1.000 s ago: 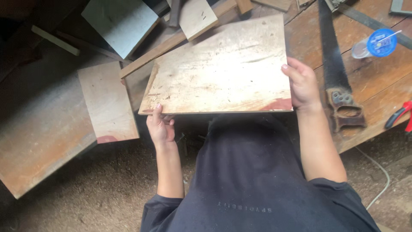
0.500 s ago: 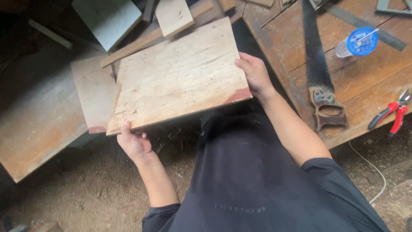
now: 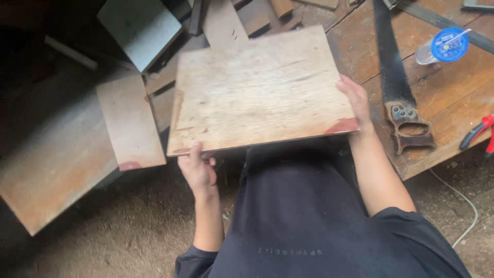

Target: The person uses a hand saw to cut a rectangular wooden board along a marked line, then separates the two pieces. They handle the cut pieces and a smaller wooden strip, measuring the strip with a metal ruler before beginning to saw it.

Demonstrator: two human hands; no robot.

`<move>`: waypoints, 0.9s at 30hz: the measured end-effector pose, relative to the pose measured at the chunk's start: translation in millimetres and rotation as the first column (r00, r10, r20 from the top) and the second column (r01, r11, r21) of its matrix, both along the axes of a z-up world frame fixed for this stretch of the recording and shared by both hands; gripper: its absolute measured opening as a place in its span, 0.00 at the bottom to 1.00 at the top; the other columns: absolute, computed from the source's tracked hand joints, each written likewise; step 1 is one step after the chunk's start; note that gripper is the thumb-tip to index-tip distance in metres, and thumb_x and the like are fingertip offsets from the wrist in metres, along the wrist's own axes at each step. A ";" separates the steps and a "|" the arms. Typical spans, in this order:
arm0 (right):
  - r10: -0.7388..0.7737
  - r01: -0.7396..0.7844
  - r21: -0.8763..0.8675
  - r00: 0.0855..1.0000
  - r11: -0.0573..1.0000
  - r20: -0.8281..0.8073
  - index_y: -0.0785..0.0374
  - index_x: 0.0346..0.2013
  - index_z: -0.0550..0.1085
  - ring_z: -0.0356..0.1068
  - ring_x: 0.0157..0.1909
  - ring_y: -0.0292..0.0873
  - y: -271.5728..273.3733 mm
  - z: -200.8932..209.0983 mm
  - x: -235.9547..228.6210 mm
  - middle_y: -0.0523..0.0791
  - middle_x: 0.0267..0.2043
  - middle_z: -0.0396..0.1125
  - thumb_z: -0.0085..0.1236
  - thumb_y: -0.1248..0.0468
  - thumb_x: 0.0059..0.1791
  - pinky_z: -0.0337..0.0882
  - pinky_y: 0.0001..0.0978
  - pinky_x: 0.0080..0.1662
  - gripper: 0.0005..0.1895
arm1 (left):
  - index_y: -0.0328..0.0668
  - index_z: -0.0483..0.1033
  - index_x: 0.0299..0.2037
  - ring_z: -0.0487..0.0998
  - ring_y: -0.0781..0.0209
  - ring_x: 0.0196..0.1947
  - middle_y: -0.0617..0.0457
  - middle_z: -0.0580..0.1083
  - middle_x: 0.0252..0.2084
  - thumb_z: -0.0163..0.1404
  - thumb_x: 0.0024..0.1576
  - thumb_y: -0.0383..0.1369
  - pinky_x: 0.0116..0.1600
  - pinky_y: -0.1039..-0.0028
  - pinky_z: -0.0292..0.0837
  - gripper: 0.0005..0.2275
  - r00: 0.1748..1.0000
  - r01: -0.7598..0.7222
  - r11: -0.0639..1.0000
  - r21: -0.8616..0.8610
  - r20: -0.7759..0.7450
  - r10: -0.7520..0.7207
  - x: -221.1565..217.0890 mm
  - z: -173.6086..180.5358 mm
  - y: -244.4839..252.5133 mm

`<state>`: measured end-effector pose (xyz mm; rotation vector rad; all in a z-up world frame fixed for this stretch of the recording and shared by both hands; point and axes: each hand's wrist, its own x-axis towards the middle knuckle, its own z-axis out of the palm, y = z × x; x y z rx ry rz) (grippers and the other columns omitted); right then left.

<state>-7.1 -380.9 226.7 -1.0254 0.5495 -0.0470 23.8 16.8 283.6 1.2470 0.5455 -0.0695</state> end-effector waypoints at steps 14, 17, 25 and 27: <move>-0.233 0.238 -0.110 0.971 0.965 0.059 0.80 0.68 0.64 0.68 0.65 0.47 -48.3 4.5 -103.4 0.56 0.65 0.66 0.46 0.61 0.54 0.65 0.34 0.67 0.31 | 0.34 0.68 0.56 0.83 0.58 0.38 0.47 0.78 0.45 0.50 0.59 0.28 0.26 0.80 0.64 0.15 0.857 0.379 0.856 -0.353 -0.216 -0.468 -27.9 -22.1 -43.6; -0.196 0.202 -0.122 0.979 0.972 0.058 0.80 0.69 0.63 0.68 0.66 0.47 -51.1 5.7 -114.5 0.56 0.66 0.66 0.46 0.60 0.54 0.65 0.33 0.68 0.32 | 0.32 0.69 0.55 0.83 0.58 0.42 0.46 0.79 0.46 0.50 0.60 0.30 0.27 0.80 0.63 0.15 0.836 0.423 0.828 -0.367 -0.194 -0.513 -42.7 -25.7 -33.8; -0.126 0.132 -0.129 0.991 0.983 0.053 0.81 0.69 0.63 0.69 0.63 0.45 -61.9 -14.5 -120.2 0.56 0.64 0.67 0.48 0.61 0.54 0.66 0.32 0.66 0.32 | 0.31 0.70 0.54 0.78 0.64 0.40 0.48 0.77 0.44 0.53 0.64 0.28 0.28 0.81 0.60 0.12 0.893 0.329 0.872 -0.363 -0.181 -0.413 -80.0 -50.1 -19.4; -0.104 0.111 -0.141 0.993 0.984 0.054 0.81 0.68 0.64 0.69 0.63 0.45 -66.7 -22.7 -110.6 0.56 0.64 0.67 0.49 0.61 0.54 0.67 0.33 0.66 0.31 | 0.31 0.70 0.53 0.81 0.61 0.41 0.48 0.78 0.45 0.52 0.61 0.28 0.26 0.82 0.58 0.12 0.892 0.317 0.888 -0.334 -0.213 -0.399 -77.4 -50.5 -23.4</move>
